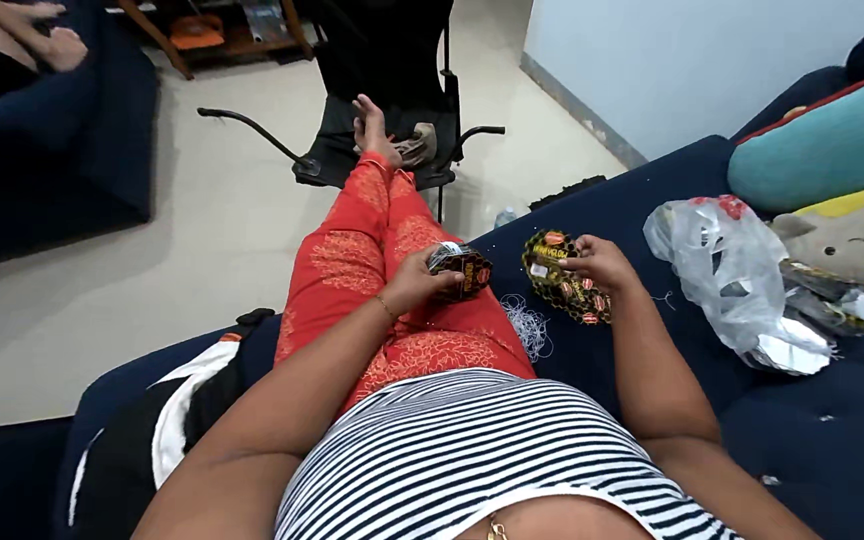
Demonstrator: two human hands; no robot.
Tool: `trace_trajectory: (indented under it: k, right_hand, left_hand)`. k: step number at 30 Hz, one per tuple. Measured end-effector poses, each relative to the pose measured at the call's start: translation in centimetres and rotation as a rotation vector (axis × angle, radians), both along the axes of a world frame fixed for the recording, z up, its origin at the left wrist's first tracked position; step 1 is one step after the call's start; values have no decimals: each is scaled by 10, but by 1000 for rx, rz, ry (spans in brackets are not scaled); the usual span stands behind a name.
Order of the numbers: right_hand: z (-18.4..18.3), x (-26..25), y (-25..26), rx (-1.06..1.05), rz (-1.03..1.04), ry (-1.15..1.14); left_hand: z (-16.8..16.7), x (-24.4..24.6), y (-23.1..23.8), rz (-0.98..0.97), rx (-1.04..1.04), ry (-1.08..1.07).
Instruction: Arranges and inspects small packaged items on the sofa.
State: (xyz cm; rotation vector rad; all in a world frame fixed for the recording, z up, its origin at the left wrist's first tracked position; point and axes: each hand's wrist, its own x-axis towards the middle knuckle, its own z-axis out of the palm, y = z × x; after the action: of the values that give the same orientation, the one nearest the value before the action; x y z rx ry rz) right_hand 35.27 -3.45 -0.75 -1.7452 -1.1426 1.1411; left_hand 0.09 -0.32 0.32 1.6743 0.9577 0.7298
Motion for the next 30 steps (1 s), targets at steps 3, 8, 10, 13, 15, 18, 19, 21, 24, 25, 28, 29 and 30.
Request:
trace_trajectory:
  k: [3,8,10,13,15,18,19,21,24,25,28,29,30]
  right_hand:
    - [-6,-18,-11,109,1,404]
    - [-19,-79,-17,135,75,684]
    - [-19,-103,-19,142,49,743]
    - [-18,-125,-24,165,62,744]
    - [-18,-133,-26,175,53,733]
    - [-18,-138,-27,182,62,706]
    - [-18,-139,-27,186,75,697]
    - [-21,-140,-27,188,91,680]
    - [-24,-145,-29,178,78,645]
    - [-25,-147,-30,177,75,643]
    - [-28,-152,-32,221,140,610]
    - [-28,-153,-33,234,158,589]
    - [-27,-153,-33,256,159,591]
  left_hand:
    - [-1,0,1,28,-28,-10]
    - [4,1,-1,93,-46,46]
    - [5,1,-2,109,-60,55]
    - [4,0,-3,104,-51,37]
    - [3,0,-3,97,-47,29]
    - [3,-1,-2,87,-55,34]
    - [2,-1,-1,79,-45,25]
    - [-3,-3,1,71,-31,-4]
    - [-6,-3,2,65,-21,-15]
    - [-6,-2,2,57,-16,-14]
    - [-1,1,0,28,1,8]
    - [0,2,-1,16,14,18]
    - [1,2,-2,5,26,29]
